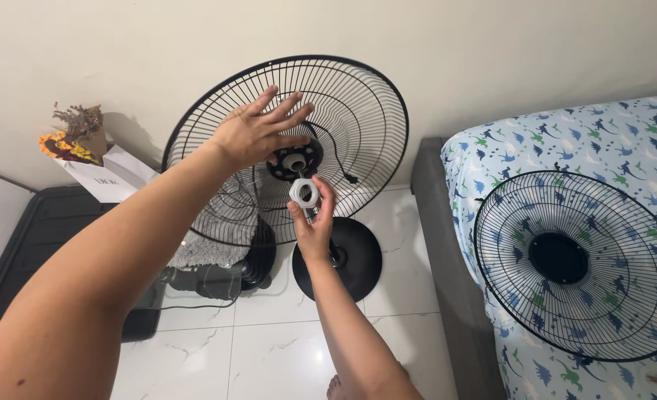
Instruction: The person assembles a standing fan by attaching the front grill, inserting the fan blade, securing it with a nut, and attaching the rear grill. The person handles the fan components by hand and completes the assembly.
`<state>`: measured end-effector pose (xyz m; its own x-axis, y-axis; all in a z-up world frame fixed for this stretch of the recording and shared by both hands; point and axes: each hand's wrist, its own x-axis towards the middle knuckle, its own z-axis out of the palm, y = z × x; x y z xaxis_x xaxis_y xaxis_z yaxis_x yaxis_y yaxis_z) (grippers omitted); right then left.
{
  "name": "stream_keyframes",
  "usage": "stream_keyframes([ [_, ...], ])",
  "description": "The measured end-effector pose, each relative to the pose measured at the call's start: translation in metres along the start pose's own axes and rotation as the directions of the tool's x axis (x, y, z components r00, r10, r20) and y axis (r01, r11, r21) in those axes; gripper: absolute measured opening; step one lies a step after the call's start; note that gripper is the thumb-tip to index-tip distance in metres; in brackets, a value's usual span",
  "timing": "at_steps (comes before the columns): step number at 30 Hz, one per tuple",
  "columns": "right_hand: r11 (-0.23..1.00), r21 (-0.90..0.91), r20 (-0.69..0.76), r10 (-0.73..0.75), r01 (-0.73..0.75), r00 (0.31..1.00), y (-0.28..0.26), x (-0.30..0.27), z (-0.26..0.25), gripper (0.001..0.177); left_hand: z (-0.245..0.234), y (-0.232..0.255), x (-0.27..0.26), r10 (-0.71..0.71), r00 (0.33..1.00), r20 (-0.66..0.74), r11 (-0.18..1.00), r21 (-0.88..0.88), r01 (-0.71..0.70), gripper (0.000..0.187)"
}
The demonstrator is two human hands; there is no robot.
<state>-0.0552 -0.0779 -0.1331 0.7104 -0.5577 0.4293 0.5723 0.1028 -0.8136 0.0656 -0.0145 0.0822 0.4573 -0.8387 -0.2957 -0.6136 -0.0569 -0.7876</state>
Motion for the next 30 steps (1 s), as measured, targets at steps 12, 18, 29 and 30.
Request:
stream_keyframes([
  [12, 0.952, -0.306, -0.147, -0.051, 0.003, 0.988, 0.008, 0.015, 0.020, 0.066, -0.001, -0.001, 0.014, -0.064, 0.998, 0.023, 0.994, -0.089, 0.066, 0.083],
  [18, 0.911, -0.413, -0.180, -0.107, 0.024, 0.978, 0.010, 0.042, 0.030, 0.065, -0.005, -0.001, 0.017, -0.076, 0.997, -0.002, 0.989, -0.131, 0.075, 0.085],
  [29, 0.845, -0.502, -0.038, -0.238, 0.188, 0.970, 0.014, 0.055, 0.027, 0.064, -0.004, -0.003, 0.018, -0.087, 0.996, 0.002, 0.989, -0.123, 0.086, 0.090],
  [30, 0.854, -0.492, -0.051, -0.223, 0.169, 0.974, 0.014, 0.056, 0.028, 0.063, -0.006, -0.004, 0.018, -0.077, 0.997, 0.030, 0.990, -0.119, 0.080, 0.095],
])
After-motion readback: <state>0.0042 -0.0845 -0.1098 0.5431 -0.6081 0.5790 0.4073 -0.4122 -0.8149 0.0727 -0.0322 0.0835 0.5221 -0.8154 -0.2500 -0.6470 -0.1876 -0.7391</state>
